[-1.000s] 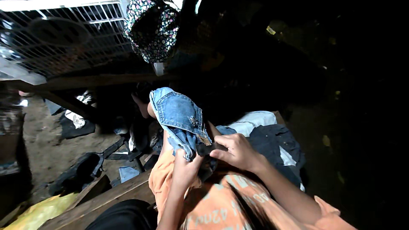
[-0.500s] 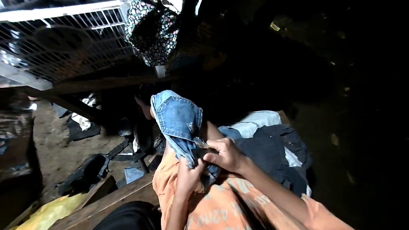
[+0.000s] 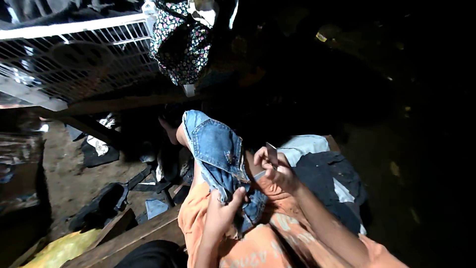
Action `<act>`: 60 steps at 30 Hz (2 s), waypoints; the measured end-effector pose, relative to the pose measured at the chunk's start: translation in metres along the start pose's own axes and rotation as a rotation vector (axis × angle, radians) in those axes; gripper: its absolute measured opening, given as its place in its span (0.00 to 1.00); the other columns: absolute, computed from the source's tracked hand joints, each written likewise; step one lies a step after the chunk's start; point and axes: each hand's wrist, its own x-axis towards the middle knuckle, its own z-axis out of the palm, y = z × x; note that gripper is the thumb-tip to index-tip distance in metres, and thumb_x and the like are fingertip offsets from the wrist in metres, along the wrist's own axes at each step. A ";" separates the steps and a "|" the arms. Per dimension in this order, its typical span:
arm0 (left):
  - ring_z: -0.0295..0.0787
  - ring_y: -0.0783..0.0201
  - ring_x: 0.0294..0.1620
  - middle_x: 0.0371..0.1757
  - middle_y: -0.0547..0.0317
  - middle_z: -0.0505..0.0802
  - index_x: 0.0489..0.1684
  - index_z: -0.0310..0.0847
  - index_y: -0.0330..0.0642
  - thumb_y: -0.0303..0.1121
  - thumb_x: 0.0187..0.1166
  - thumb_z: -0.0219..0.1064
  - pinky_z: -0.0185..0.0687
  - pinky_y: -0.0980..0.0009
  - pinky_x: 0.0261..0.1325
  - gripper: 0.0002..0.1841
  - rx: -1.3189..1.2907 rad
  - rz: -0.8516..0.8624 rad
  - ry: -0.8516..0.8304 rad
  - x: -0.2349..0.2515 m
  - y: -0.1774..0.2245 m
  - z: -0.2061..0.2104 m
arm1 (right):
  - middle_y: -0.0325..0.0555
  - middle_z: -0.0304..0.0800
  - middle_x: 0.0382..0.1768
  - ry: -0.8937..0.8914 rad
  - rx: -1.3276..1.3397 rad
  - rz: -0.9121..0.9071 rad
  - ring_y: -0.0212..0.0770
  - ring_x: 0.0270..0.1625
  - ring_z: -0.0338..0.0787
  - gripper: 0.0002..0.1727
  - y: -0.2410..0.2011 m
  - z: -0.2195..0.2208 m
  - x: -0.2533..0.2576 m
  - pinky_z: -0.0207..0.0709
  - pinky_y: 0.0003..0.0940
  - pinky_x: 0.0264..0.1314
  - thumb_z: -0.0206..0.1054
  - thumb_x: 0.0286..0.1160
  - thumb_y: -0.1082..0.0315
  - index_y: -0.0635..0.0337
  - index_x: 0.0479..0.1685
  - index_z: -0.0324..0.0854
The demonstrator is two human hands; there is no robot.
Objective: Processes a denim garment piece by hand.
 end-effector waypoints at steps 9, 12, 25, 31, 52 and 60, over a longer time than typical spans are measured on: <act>0.87 0.84 0.28 0.27 0.77 0.89 0.39 0.83 0.38 0.30 0.75 0.69 0.86 0.82 0.40 0.05 0.067 0.059 0.018 0.007 -0.008 -0.001 | 0.52 0.88 0.29 -0.296 -0.181 -0.211 0.31 0.34 0.85 0.12 -0.014 0.002 0.021 0.76 0.18 0.41 0.66 0.75 0.70 0.72 0.29 0.85; 0.88 0.84 0.30 0.29 0.77 0.90 0.43 0.82 0.38 0.29 0.74 0.70 0.87 0.82 0.42 0.07 0.019 0.039 0.005 0.008 -0.006 -0.004 | 0.31 0.85 0.28 -0.290 0.121 0.063 0.14 0.33 0.79 0.08 -0.008 0.006 0.023 0.71 0.12 0.39 0.66 0.72 0.70 0.63 0.27 0.84; 0.87 0.88 0.33 0.27 0.78 0.90 0.35 0.83 0.39 0.24 0.68 0.72 0.85 0.85 0.44 0.04 0.012 0.045 0.187 0.006 0.003 0.006 | 0.43 0.74 0.15 -0.155 -0.705 -0.029 0.40 0.17 0.78 0.42 -0.038 0.005 -0.039 0.67 0.38 0.17 0.37 0.82 0.30 0.58 0.24 0.79; 0.88 0.87 0.32 0.27 0.79 0.90 0.34 0.83 0.43 0.23 0.69 0.69 0.86 0.83 0.42 0.04 -0.009 0.077 0.142 0.002 0.000 0.006 | 0.43 0.71 0.11 -0.062 -0.794 0.048 0.41 0.14 0.76 0.42 -0.035 0.010 -0.040 0.65 0.38 0.14 0.41 0.81 0.29 0.60 0.20 0.78; 0.90 0.66 0.37 0.32 0.48 0.92 0.37 0.86 0.24 0.29 0.71 0.72 0.85 0.66 0.48 0.11 0.503 0.222 0.024 0.014 -0.004 0.008 | 0.41 0.77 0.18 0.152 -0.509 0.061 0.32 0.18 0.74 0.36 -0.009 0.035 -0.015 0.72 0.29 0.23 0.59 0.79 0.39 0.70 0.55 0.84; 0.86 0.86 0.33 0.30 0.70 0.90 0.37 0.85 0.34 0.26 0.71 0.71 0.84 0.82 0.44 0.05 0.204 0.032 -0.164 0.019 0.004 0.002 | 0.15 0.70 0.26 -0.046 0.115 0.330 0.10 0.24 0.64 0.34 -0.019 -0.012 -0.001 0.60 0.09 0.27 0.71 0.67 0.38 0.62 0.57 0.81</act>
